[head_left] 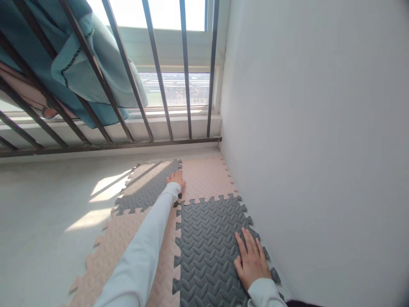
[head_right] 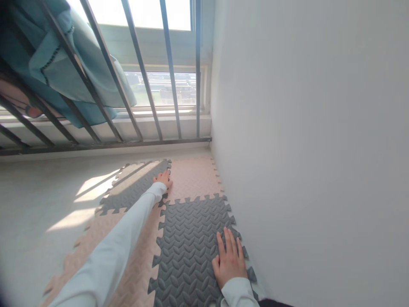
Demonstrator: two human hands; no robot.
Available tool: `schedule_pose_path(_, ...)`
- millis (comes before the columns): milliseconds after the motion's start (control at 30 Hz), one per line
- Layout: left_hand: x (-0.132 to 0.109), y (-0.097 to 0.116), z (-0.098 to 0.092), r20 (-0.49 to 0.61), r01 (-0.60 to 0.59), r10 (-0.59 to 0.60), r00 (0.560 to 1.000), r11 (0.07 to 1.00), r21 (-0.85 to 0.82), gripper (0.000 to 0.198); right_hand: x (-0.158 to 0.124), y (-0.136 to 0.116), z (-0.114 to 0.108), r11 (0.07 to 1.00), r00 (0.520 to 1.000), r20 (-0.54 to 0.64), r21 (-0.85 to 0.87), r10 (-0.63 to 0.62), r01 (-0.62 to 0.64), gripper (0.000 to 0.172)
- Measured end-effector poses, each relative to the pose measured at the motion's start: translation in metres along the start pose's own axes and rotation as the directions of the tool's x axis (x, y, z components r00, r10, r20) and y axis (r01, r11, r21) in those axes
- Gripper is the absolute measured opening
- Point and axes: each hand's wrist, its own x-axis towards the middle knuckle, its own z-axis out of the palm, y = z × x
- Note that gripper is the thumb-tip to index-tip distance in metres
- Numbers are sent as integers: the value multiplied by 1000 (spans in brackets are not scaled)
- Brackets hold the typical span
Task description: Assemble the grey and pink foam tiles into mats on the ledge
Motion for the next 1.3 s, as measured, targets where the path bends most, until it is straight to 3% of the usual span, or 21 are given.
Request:
schedule_pose_path(233, 3, -1, 7, -20, -28, 28, 999, 1000, -14, 59, 2, -8, -14, 998, 998, 33, 25, 51, -52, 58)
schedule_pose_path(533, 4, -6, 2, 14, -159, 159, 987, 980, 123, 50, 1, -8, -14, 998, 999, -3, 45, 40, -40, 58)
schedule_pose_path(767, 19, -12, -1, 30, -126, 125, 992, 992, 14, 44, 0, -5, -11, 1000, 999, -37, 6, 0, 1, 60)
schedule_pose_path(967, 38, -5, -3, 28, 48, -44, 999, 990, -133, 55, -3, 1, -2, 1000, 993, -111, -7, -28, 27, 66)
schedule_pose_path(1133, 45, -6, -1, -10, 29, -31, 999, 983, -179, 51, -5, 4, 1, 998, 991, -118, -16, -57, 56, 79)
schedule_pose_path(1300, 41, -6, -1, -47, -33, 30, 998, 996, -81, 50, -5, 1, -4, 999, 997, -68, -6, -36, 35, 75)
